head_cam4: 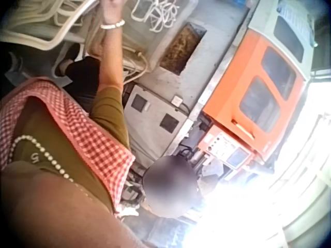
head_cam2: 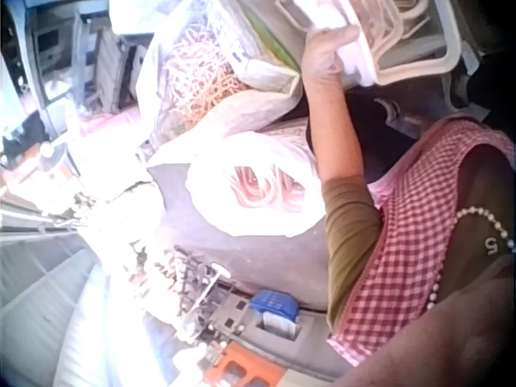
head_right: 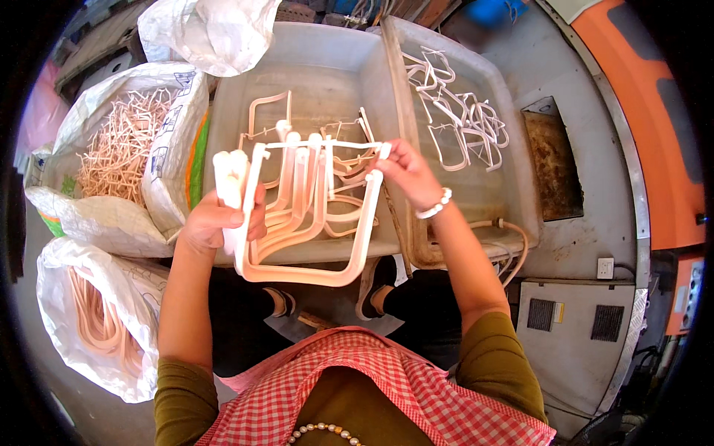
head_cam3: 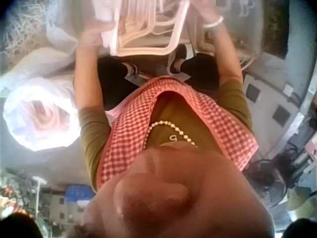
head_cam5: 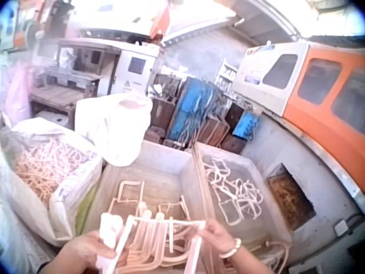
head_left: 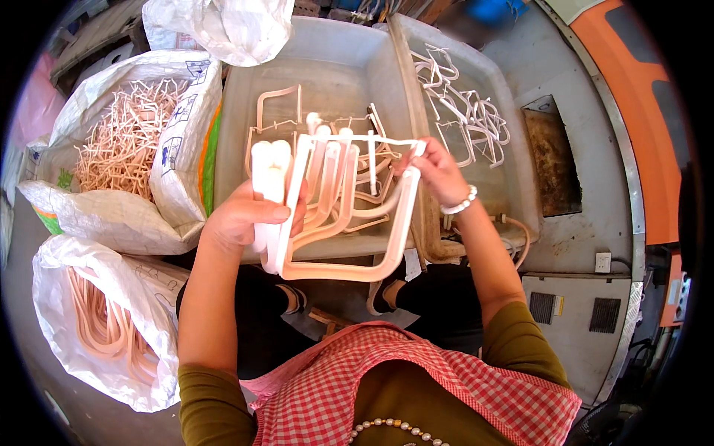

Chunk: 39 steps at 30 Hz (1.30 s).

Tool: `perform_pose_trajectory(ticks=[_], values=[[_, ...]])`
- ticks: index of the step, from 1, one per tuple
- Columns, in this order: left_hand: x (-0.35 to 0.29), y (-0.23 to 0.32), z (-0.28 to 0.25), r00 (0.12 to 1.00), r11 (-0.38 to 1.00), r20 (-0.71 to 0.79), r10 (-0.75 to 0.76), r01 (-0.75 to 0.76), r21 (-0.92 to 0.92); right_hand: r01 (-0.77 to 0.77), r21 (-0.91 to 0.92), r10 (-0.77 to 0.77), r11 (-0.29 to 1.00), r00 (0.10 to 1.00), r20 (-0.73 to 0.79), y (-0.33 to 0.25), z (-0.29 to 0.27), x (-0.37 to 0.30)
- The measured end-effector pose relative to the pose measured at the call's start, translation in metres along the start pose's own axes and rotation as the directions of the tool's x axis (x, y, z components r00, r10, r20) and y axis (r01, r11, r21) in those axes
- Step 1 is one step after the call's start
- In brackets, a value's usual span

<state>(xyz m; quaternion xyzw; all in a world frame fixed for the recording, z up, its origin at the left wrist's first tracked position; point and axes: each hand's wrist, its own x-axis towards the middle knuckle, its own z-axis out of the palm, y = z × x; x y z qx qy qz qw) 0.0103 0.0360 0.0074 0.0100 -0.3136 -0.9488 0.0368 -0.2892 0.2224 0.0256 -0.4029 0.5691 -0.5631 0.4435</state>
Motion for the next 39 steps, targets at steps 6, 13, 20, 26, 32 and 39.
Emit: perform_pose_trajectory(ticks=[6,13,20,26,32,39], values=[[0.014,-0.010,0.007,0.894,0.835,-0.446,0.030,0.223,0.503,-0.265,-0.437,0.270,0.859,0.961,-0.052,-0.053,-0.020,-0.014],[0.032,-0.039,0.012,0.778,0.531,-0.583,0.236,0.399,0.747,-0.290,-0.948,0.061,-0.129,0.952,-0.300,0.000,0.027,0.006],[0.042,-0.074,-0.003,0.775,0.793,-0.555,0.302,0.119,0.597,-0.436,-0.900,-0.044,0.017,0.899,-0.436,0.034,0.009,0.044],[0.035,-0.051,0.009,0.837,0.979,-0.528,0.144,-0.044,0.198,-0.201,-0.118,0.143,0.972,0.914,-0.379,0.013,0.072,0.013],[0.041,-0.066,0.016,0.907,0.998,-0.419,0.040,-0.052,-0.018,-0.024,0.143,0.078,0.989,0.920,-0.383,0.030,0.144,0.010],[0.035,-0.060,0.026,0.899,0.990,-0.417,0.133,-0.138,0.018,-0.145,0.434,0.298,0.889,0.903,-0.309,0.025,0.151,0.021]])
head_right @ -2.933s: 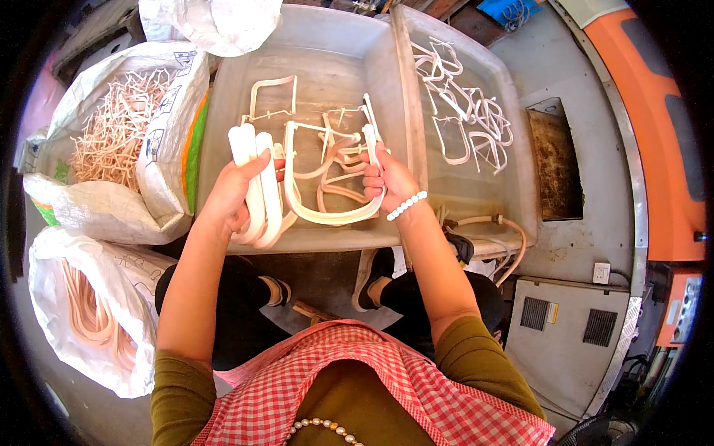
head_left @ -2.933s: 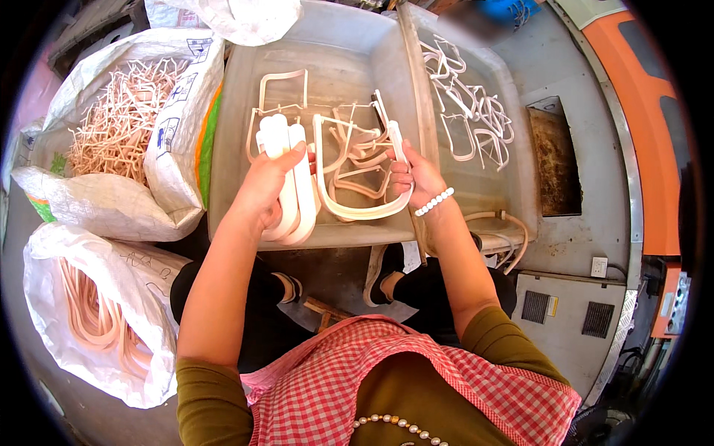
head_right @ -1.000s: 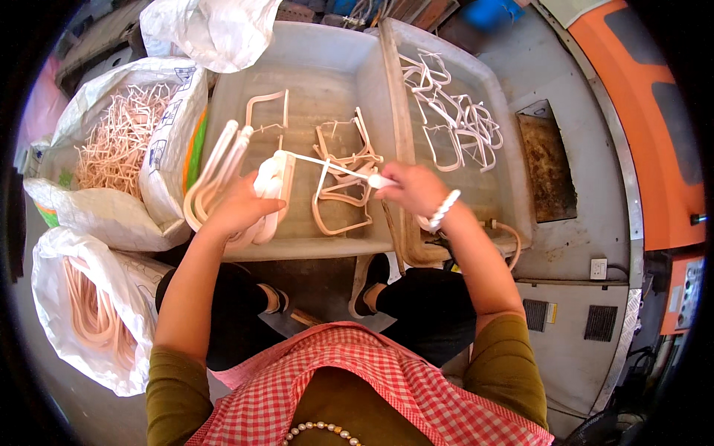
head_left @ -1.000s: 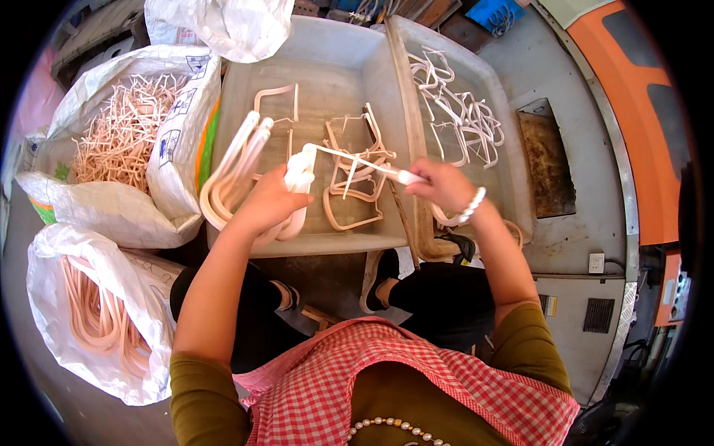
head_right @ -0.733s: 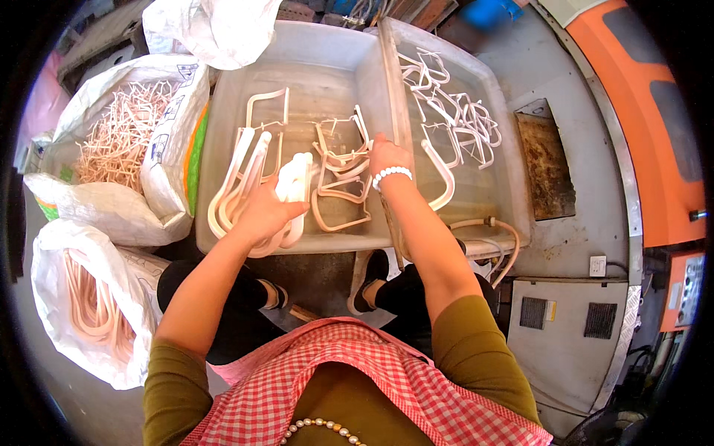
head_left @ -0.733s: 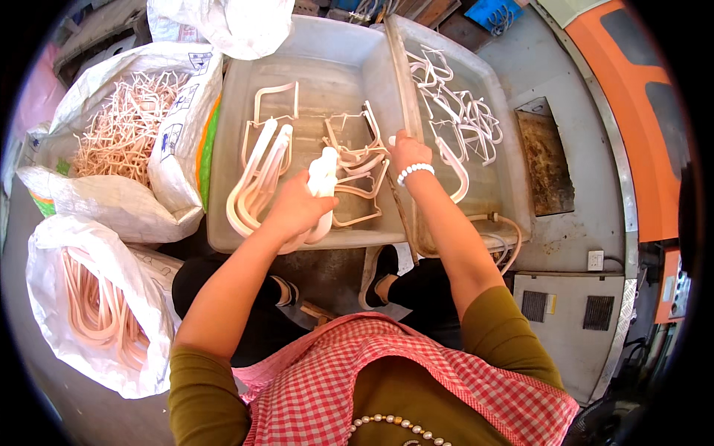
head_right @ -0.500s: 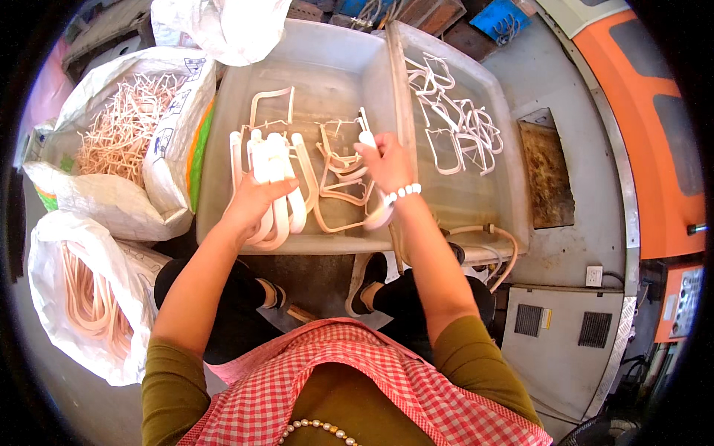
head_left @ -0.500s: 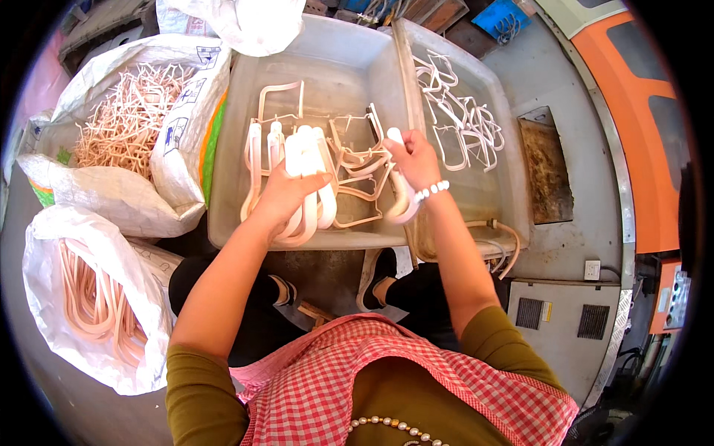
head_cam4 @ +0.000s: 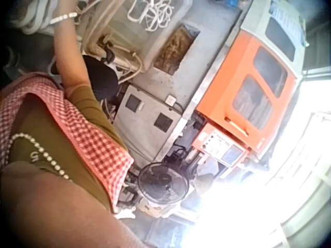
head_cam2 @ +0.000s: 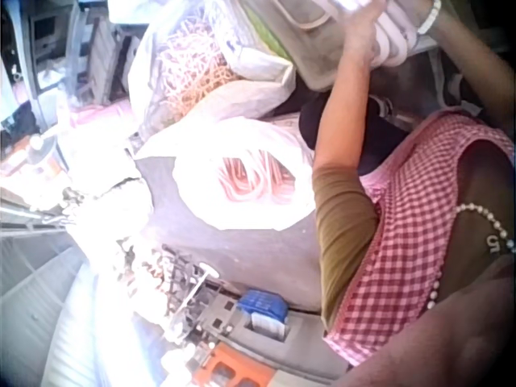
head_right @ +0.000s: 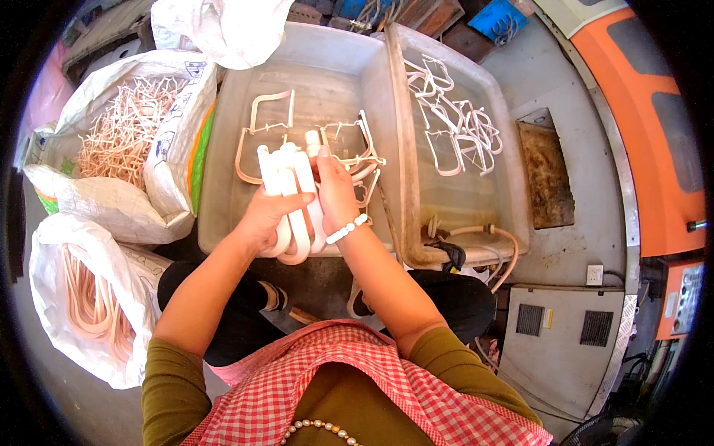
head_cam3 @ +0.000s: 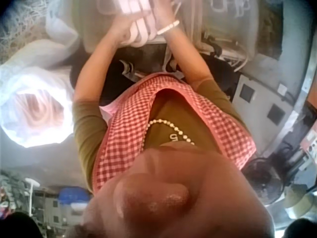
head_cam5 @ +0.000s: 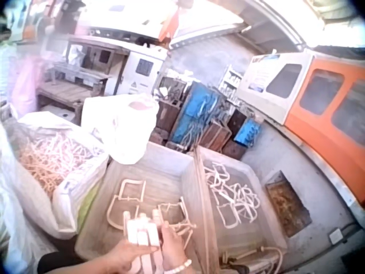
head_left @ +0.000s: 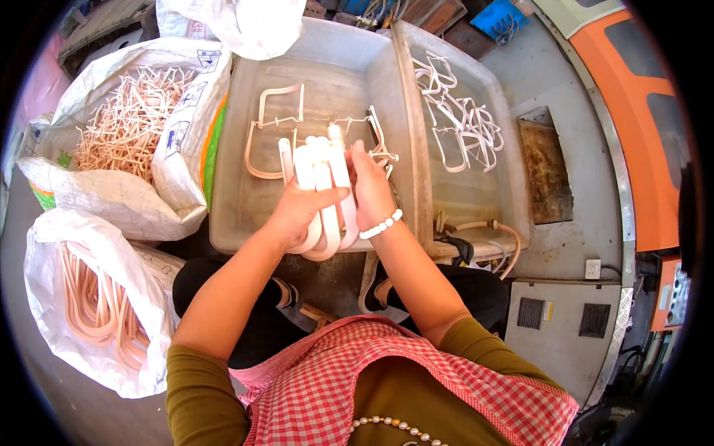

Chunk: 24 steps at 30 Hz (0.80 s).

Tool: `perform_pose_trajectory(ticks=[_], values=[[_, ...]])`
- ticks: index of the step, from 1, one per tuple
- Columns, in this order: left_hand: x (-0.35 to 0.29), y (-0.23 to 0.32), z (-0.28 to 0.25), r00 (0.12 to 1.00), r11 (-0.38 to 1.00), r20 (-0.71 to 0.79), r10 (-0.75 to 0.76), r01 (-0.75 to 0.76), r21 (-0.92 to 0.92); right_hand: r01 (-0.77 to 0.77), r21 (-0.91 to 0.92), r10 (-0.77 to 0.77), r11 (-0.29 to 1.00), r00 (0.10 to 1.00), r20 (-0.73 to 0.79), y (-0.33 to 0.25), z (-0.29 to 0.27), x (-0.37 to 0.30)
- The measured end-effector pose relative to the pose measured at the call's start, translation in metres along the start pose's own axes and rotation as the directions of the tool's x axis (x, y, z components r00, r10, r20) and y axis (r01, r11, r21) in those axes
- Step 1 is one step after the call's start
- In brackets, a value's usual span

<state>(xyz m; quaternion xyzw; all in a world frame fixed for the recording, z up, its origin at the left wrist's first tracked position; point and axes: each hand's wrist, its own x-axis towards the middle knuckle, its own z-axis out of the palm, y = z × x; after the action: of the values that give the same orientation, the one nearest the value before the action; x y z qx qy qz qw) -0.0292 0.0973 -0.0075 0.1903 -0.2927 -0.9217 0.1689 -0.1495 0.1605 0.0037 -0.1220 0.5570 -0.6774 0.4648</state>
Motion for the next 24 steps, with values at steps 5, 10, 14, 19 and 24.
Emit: perform_pose_trajectory(ticks=[5,10,14,19,24], values=[[-0.002,-0.002,0.009,0.991,0.915,0.076,0.112,-0.133,0.381,-0.402,0.368,0.286,0.838,0.899,0.331,-0.011,-0.024,0.019],[-0.003,-0.001,0.007,0.991,0.806,0.047,0.128,-0.131,0.577,0.040,0.315,-0.108,0.948,0.973,0.202,-0.041,-0.036,0.038],[0.017,0.005,-0.007,0.989,0.928,-0.108,0.106,-0.059,0.368,0.723,-0.641,-0.740,0.257,0.574,0.351,-0.023,0.014,-0.021],[0.013,0.022,-0.010,0.908,0.993,-0.420,-0.008,0.058,0.105,0.981,-0.027,-0.980,0.192,0.193,0.039,-0.120,0.064,-0.051],[0.020,0.031,-0.026,0.849,0.955,-0.464,0.254,-0.143,0.261,0.870,-0.484,-0.913,-0.096,0.116,0.391,-0.147,0.108,0.005]])
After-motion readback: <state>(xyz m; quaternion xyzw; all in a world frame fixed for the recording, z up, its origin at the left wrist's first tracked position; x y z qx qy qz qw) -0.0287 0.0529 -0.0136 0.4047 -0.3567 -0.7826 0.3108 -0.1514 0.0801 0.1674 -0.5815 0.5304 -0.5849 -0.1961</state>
